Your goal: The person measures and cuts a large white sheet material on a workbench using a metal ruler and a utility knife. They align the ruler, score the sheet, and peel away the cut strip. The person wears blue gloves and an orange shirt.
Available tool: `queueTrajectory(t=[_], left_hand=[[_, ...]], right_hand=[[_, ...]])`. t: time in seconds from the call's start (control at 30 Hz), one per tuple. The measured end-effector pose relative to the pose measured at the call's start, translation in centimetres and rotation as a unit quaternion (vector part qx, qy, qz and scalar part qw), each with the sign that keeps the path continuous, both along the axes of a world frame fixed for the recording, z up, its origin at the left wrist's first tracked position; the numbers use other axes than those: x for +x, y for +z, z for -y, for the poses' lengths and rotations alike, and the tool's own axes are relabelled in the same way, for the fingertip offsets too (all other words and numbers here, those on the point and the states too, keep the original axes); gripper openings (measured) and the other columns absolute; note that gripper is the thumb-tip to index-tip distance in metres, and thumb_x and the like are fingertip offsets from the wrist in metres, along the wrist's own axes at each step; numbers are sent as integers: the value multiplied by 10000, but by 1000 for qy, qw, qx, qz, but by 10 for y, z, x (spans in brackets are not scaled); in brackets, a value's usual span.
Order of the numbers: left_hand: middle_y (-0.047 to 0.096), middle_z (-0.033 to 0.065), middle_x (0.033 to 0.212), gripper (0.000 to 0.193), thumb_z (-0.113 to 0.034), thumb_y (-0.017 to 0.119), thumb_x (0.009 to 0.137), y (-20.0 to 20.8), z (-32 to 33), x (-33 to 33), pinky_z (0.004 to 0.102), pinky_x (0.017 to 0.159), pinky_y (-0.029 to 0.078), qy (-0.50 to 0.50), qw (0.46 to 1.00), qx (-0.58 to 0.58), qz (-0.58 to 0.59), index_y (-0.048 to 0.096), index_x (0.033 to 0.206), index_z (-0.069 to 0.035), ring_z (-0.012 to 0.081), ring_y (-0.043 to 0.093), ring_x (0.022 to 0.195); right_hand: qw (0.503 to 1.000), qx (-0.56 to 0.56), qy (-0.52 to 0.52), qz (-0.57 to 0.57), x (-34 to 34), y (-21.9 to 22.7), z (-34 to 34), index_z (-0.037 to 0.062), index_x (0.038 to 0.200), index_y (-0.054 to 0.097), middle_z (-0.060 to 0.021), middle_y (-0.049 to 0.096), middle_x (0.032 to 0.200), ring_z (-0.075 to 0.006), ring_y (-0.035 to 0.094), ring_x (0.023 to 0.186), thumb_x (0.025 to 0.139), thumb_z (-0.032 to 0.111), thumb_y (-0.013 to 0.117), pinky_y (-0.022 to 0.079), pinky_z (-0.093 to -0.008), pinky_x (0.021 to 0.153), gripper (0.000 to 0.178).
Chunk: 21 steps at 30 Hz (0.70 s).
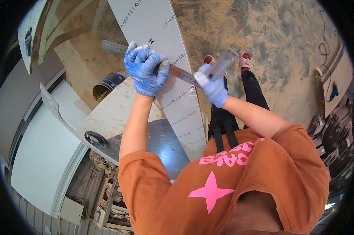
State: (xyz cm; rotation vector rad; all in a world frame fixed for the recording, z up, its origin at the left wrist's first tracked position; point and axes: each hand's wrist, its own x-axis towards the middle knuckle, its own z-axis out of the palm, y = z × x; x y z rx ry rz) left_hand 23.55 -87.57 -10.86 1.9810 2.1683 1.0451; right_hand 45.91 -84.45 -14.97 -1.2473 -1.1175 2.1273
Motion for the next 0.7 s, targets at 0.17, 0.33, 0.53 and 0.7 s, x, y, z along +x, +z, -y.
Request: queueTrajectory(t=[0.17,0.33,0.53,0.7], left_hand=[[573,-9,908,159,-289,716,676,14,17,20,481,1070,333,13,999,-42,-26,708,826,-238,249,538,1017],[580,-9,975,265,-352,653,714,7,43,46,485,1093,300,8,997,-68,-23,707,946,-235,250,502,1099],[570,11,966,237,-332,665,705,4,54,46,485,1095,299,-6,998,-69,-8,701,915,-229,265,501,1095],[556,11,969,207,-318,683,689,10,67,62,483,1092,311,53,997,-50,-23,695,875,-227,265,504,1090]], right_hand=[[998,52,47,0,9,9,-13,58,807,611,5,599,735,-99,574,687,825,164,710,463,-288,605,147],[999,21,42,-21,40,10,-20,54,814,603,-14,601,755,-103,577,701,817,143,714,479,-284,632,142],[995,93,35,-10,16,-2,23,84,787,587,22,569,741,-90,549,689,823,151,718,448,-272,608,151],[992,106,67,34,76,0,5,73,789,583,10,580,740,-89,549,689,830,148,699,454,-281,623,145]])
